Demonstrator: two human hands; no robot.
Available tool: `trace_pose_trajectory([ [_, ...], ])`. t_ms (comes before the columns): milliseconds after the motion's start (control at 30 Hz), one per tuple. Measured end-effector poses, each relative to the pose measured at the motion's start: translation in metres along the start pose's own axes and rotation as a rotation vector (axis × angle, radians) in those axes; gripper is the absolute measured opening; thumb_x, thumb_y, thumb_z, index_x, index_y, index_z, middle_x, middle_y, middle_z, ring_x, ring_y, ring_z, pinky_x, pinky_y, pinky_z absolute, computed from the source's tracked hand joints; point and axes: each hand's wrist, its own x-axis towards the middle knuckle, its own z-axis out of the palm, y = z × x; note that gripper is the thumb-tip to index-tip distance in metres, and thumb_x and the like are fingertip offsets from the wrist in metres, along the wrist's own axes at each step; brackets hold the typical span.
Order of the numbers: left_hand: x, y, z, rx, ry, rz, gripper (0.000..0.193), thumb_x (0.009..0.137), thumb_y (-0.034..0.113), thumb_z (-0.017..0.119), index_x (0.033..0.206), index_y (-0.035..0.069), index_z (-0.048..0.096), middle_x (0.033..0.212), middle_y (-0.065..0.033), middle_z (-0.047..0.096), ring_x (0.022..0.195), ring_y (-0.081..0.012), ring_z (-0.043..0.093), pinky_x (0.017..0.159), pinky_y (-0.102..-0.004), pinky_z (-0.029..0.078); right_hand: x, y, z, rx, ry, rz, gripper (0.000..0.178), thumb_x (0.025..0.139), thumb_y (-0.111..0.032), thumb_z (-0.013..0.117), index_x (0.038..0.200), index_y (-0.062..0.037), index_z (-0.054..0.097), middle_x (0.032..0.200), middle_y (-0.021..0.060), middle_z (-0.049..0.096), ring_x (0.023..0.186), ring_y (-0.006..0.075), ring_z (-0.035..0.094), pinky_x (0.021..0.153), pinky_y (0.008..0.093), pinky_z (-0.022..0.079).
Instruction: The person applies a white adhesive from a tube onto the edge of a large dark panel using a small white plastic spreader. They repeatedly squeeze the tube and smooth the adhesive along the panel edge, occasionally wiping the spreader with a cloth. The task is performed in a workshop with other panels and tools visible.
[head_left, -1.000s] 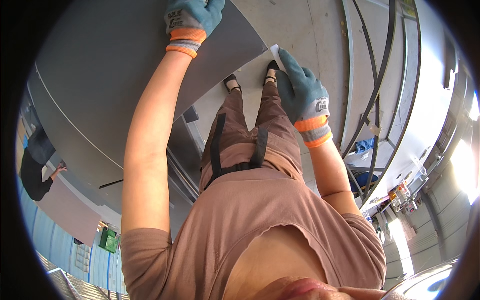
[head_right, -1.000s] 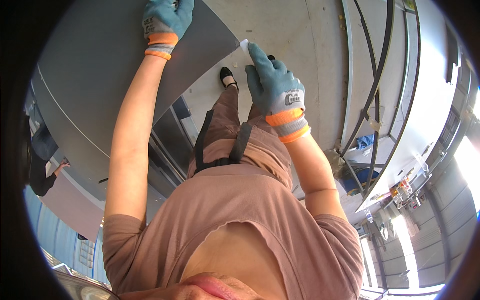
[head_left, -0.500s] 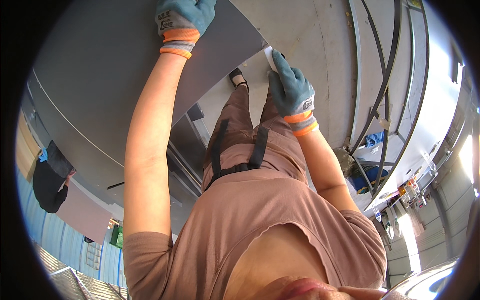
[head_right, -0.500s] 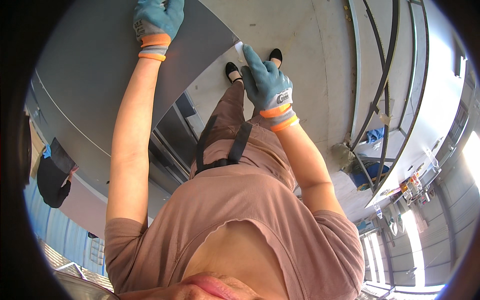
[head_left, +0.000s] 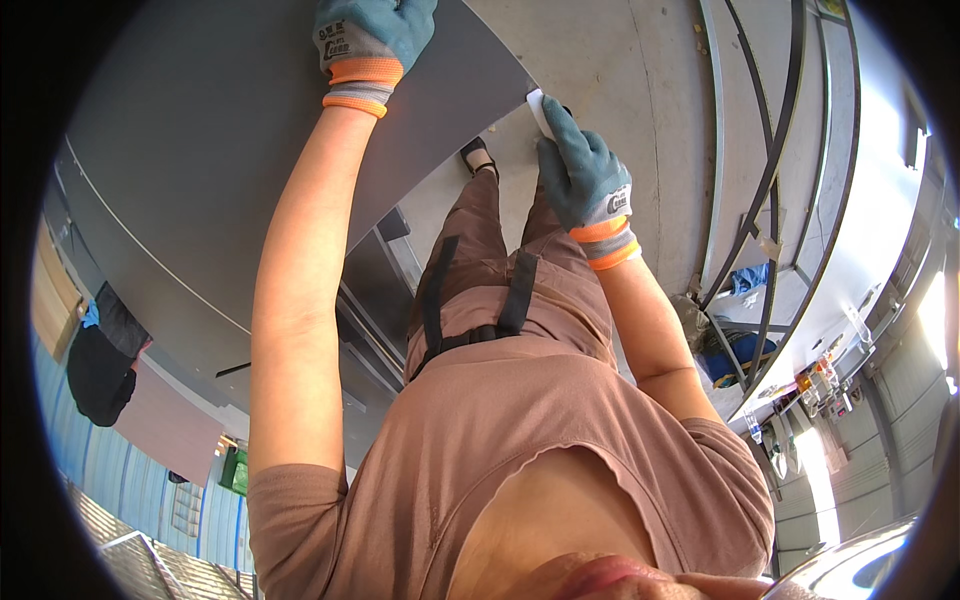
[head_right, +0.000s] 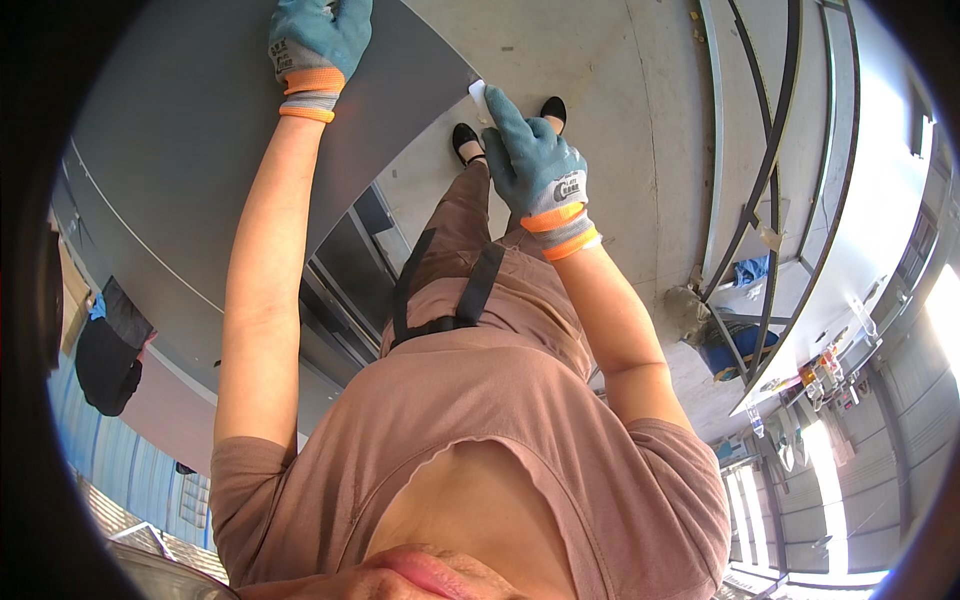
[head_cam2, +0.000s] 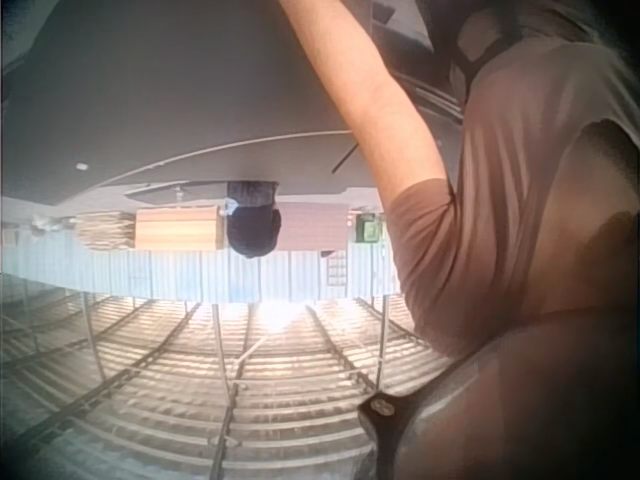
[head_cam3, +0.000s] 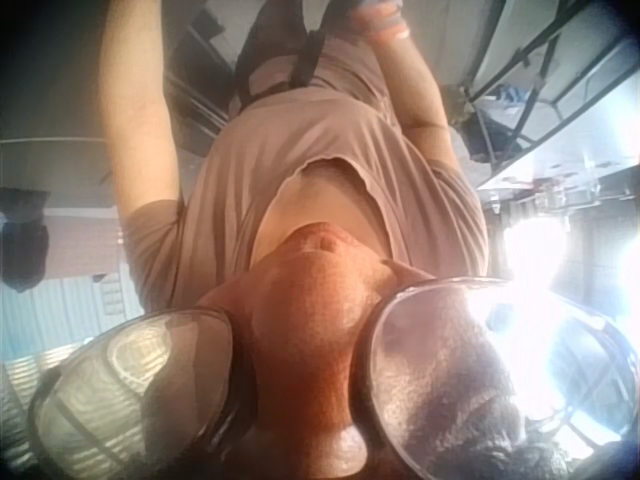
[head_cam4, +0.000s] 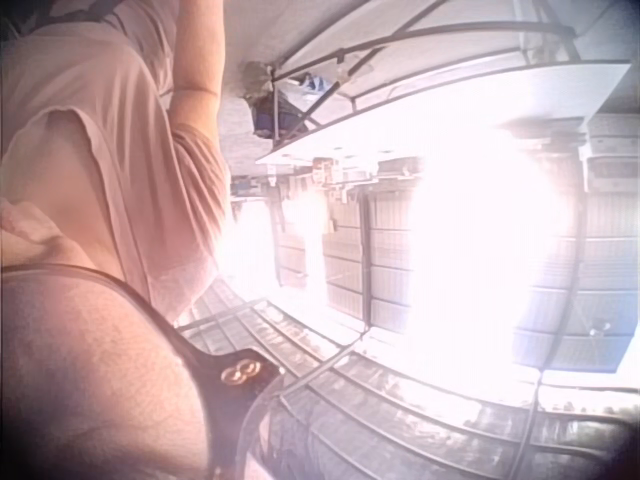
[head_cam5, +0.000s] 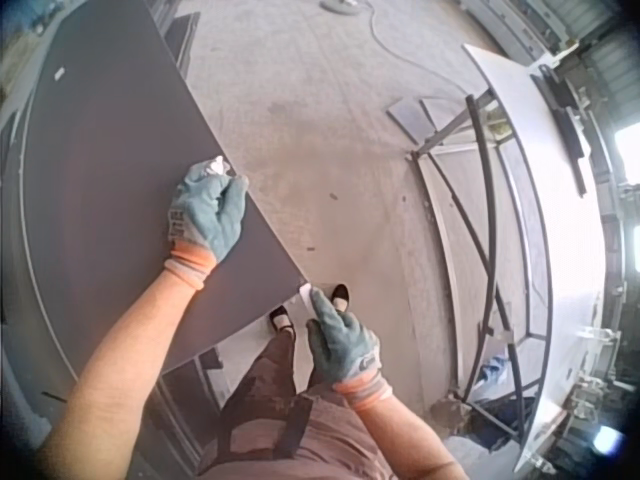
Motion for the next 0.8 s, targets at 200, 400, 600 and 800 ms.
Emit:
trace_pose_trajectory([
  [200,-0.002,0.001,-0.002,0.011,-0.025,-0.022,0.023,0.091,0.015,0.073,0.072,0.005,0.063,0.078,-0.0162,0.066,0.074,-0.0371,0.065,0.067,-0.0462,0.051,0.002,-0.004,-0.005,-0.069,-0.034,0.008,0.052,0.091,-0.02,0.073,0.142,-0.0216,0.062,0.081,0.0131,0.069,0.066,0.0339,0.069,0.058,0.0439,0.055],
  [400,0.0,0.001,-0.001,-0.001,0.008,0.008,0.022,0.09,0.014,0.073,0.073,0.005,0.063,0.078,-0.016,0.066,0.073,-0.0369,0.064,0.066,-0.0461,0.051,0.005,-0.013,-0.013,-0.14,-0.104,0.068,0.049,0.093,-0.024,0.071,0.142,-0.0233,0.062,0.085,0.0137,0.07,0.069,0.0354,0.071,0.061,0.0453,0.057],
  [600,0.003,0.002,-0.001,0.013,0.004,0.011,0.023,0.091,0.015,0.073,0.072,0.005,0.063,0.077,-0.0165,0.066,0.073,-0.0371,0.064,0.066,-0.046,0.051,0.006,-0.012,-0.02,-0.156,-0.127,0.074,0.048,0.094,-0.026,0.07,0.141,-0.0231,0.062,0.086,0.0148,0.07,0.072,0.0356,0.072,0.063,0.0454,0.058],
  [800,0.004,-0.001,-0.001,-0.013,-0.006,-0.008,0.024,0.091,0.015,0.073,0.071,0.005,0.063,0.076,-0.0173,0.066,0.073,-0.0374,0.064,0.066,-0.0463,0.051,0.01,-0.014,-0.028,-0.123,-0.117,0.05,0.047,0.093,-0.025,0.071,0.14,-0.022,0.064,0.083,0.0148,0.07,0.071,0.0344,0.071,0.062,0.044,0.058],
])
